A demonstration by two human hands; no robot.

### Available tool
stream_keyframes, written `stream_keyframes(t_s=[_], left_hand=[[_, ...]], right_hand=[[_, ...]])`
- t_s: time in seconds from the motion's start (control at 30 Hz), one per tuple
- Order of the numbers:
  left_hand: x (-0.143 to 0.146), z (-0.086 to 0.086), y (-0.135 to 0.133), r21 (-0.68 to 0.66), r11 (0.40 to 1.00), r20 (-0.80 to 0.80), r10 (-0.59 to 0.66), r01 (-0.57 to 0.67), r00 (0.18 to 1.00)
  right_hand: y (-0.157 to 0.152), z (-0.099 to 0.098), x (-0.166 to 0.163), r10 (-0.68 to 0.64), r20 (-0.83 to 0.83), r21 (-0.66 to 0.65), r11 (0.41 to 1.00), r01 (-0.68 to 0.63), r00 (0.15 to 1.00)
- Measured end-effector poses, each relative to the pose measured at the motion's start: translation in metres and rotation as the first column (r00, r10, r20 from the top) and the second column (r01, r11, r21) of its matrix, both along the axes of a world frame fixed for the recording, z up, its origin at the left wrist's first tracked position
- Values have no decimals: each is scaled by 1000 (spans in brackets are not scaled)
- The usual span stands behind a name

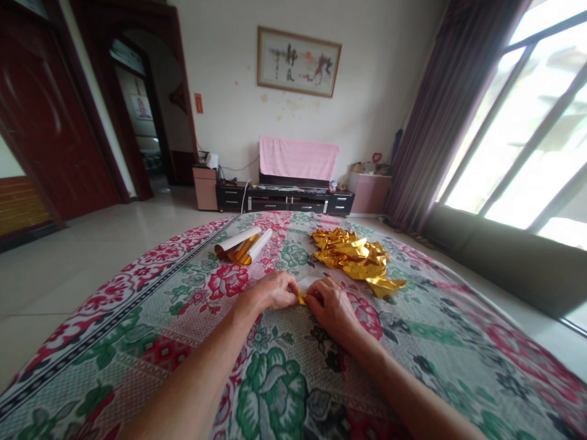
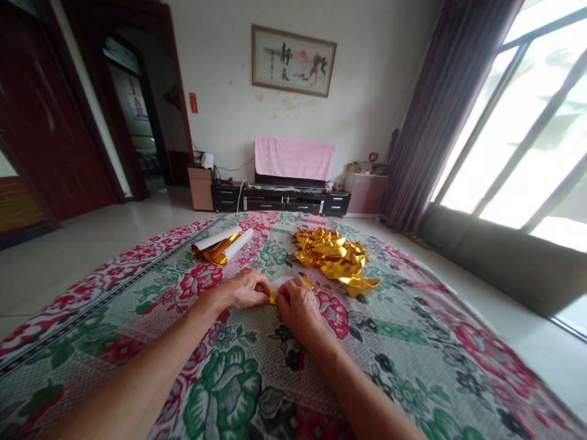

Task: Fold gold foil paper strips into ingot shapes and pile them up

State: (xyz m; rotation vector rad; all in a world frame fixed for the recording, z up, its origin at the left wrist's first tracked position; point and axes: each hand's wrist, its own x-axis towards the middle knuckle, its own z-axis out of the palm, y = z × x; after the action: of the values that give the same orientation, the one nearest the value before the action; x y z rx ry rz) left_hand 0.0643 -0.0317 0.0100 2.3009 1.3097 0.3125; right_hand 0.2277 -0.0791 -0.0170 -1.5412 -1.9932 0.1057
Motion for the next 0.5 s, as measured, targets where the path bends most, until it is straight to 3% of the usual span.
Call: stream_keyframes(t_s=[0.2, 0.5], left_hand=[[1, 2, -1, -15, 1000, -3, 14, -14, 1000], [1, 0, -1, -19, 1000, -8, 0, -1, 1000]], right_hand=[[-2, 0, 0, 96, -20, 33, 995, -96, 995], [-1, -5, -2, 59, -59, 29, 998, -58, 996]])
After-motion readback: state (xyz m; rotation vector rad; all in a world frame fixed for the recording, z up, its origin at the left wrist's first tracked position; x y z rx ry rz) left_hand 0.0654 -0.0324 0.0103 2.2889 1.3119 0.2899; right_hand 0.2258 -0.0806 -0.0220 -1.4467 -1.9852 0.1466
